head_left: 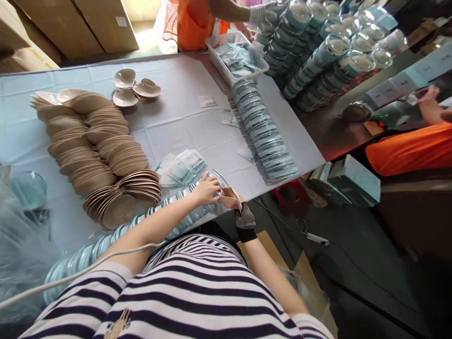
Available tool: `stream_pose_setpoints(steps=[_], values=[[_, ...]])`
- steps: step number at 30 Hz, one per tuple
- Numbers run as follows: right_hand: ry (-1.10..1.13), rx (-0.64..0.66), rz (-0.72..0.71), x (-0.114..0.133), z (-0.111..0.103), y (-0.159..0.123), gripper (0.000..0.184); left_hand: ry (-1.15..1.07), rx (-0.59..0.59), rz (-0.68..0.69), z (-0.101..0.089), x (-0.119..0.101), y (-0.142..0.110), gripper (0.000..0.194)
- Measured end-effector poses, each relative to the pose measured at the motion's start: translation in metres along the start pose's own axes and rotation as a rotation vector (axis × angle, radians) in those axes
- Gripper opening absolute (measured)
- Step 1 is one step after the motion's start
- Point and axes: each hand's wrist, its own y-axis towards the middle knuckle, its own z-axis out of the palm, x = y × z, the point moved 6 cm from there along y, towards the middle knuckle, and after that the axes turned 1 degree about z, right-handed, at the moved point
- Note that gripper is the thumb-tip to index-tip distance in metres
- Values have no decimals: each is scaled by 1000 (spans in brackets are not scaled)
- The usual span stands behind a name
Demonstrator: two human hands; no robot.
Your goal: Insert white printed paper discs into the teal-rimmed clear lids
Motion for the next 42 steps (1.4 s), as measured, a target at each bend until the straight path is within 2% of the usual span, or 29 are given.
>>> stream_pose_setpoints(steps=[2, 4, 8, 11, 13, 16, 18, 24, 27, 29, 32, 34, 38, 42], values=[[-15, 62, -28, 4, 3, 17, 56, 39, 37, 17, -2, -1, 1, 12], [-5, 64, -63, 5, 0, 24, 55, 95, 47, 33, -4, -1, 2, 14], [16, 48, -123, -1, -8, 11, 53, 141, 4, 9, -4, 5, 8, 26], [-7, 74, -181, 1, -5, 1, 54, 107, -28, -43, -2, 9, 10, 22], [-47, 119, -204, 7, 1, 4, 55, 87, -10, -50, -2, 7, 9, 19], [-89, 178, -171, 17, 10, 21, 56, 34, 40, -47, -3, 3, 6, 19], [-62, 170, -157, 22, 12, 31, 53, -30, 46, -56, -5, 1, 4, 25], [-42, 182, -224, 19, 5, 23, 46, -117, -78, -142, -4, 7, 6, 30], [-140, 181, -144, 10, 4, 26, 33, -118, -30, -128, 4, 4, 6, 31], [-229, 224, -118, 9, 8, 36, 28, -131, 12, -109, 7, 0, 6, 31], [-303, 292, -154, 14, 13, 46, 32, -161, 0, -126, 5, 0, 4, 29], [-273, 302, -181, 15, 9, 43, 36, -143, -20, -132, 3, 0, 2, 26], [-209, 280, -158, 11, -1, 34, 29, -36, -19, -55, 4, -1, 0, 23], [-272, 352, -112, 16, 15, 40, 28, 4, 63, 94, 7, -9, -2, 22]])
